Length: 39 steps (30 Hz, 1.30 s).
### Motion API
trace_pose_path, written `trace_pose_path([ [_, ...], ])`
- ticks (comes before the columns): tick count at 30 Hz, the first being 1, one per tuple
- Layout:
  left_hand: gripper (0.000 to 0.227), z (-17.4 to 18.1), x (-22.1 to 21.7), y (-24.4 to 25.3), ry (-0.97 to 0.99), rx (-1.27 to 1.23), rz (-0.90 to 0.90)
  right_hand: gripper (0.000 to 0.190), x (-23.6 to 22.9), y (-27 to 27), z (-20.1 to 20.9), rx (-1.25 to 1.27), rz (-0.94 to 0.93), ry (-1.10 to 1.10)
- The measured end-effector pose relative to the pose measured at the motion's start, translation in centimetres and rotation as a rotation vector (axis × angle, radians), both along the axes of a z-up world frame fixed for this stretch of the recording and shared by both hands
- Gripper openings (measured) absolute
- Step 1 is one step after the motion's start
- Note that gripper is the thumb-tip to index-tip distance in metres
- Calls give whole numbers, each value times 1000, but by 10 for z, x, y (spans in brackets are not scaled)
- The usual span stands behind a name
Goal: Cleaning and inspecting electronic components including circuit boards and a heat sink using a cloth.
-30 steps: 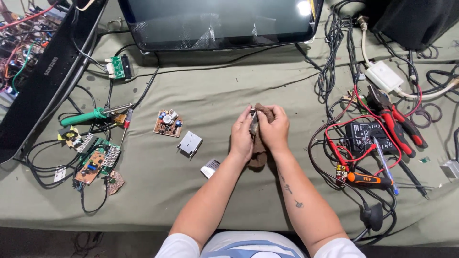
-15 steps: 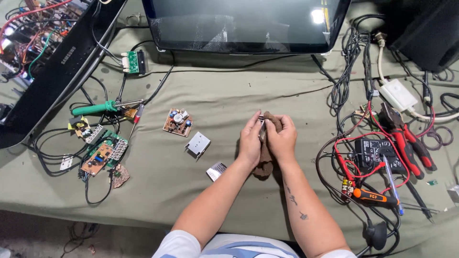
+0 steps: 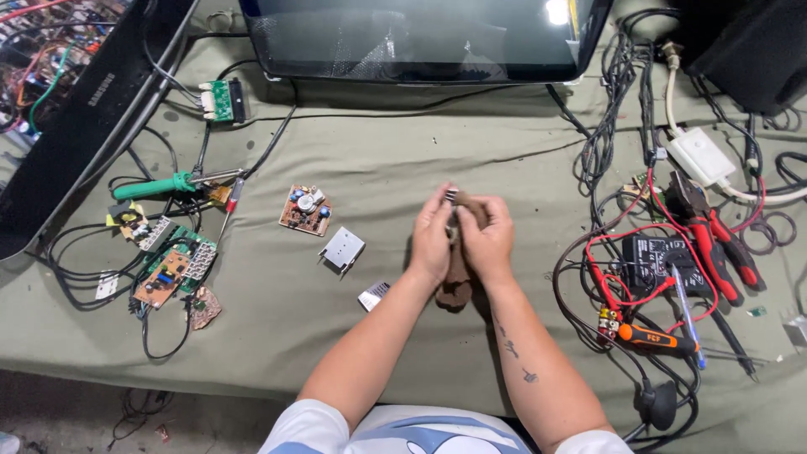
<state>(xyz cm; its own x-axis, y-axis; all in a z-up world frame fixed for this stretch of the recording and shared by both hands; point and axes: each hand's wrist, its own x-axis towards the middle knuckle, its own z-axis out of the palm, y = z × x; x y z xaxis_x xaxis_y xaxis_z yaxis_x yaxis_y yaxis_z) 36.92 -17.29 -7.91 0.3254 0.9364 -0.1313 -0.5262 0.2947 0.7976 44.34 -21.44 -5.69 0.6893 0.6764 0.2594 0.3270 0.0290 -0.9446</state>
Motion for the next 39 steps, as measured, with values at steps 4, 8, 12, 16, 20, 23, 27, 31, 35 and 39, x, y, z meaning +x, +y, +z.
trace_pose_path([
  [4, 44, -8, -7, 18, -156, -96, 33, 16, -9, 0, 7, 38, 188, -21],
  [8, 45, -3, -3, 4, -122, -62, -48, 17, 7, -4, 5, 47, 120, -20],
  [12, 49, 4, 4, -11, -89, -25, -135, 17, 18, -8, 15, 25, -50, 86],
  [16, 66, 12, -1, -16, -26, 63, -231, 19, 34, -3, -24, 62, -92, 237],
  [20, 78, 10, -2, -12, 21, 134, -289, 21, 37, -1, -25, 148, -50, 394],
  [23, 75, 8, -6, 4, -16, 52, -264, 21, 36, 0, -20, 185, 8, 504],
  [27, 49, 18, -18, 25, -236, -231, -197, 19, 28, -2, -1, 285, 67, 671],
  [31, 43, 4, -21, 29, -311, -314, -236, 19, 35, -2, -13, 296, 135, 681],
  [35, 49, 1, -20, 30, -383, -301, -289, 19, 35, -2, -14, 305, 148, 676],
  [39, 53, 7, -15, 30, -426, -242, -241, 22, 37, -3, -20, 342, 208, 771],
])
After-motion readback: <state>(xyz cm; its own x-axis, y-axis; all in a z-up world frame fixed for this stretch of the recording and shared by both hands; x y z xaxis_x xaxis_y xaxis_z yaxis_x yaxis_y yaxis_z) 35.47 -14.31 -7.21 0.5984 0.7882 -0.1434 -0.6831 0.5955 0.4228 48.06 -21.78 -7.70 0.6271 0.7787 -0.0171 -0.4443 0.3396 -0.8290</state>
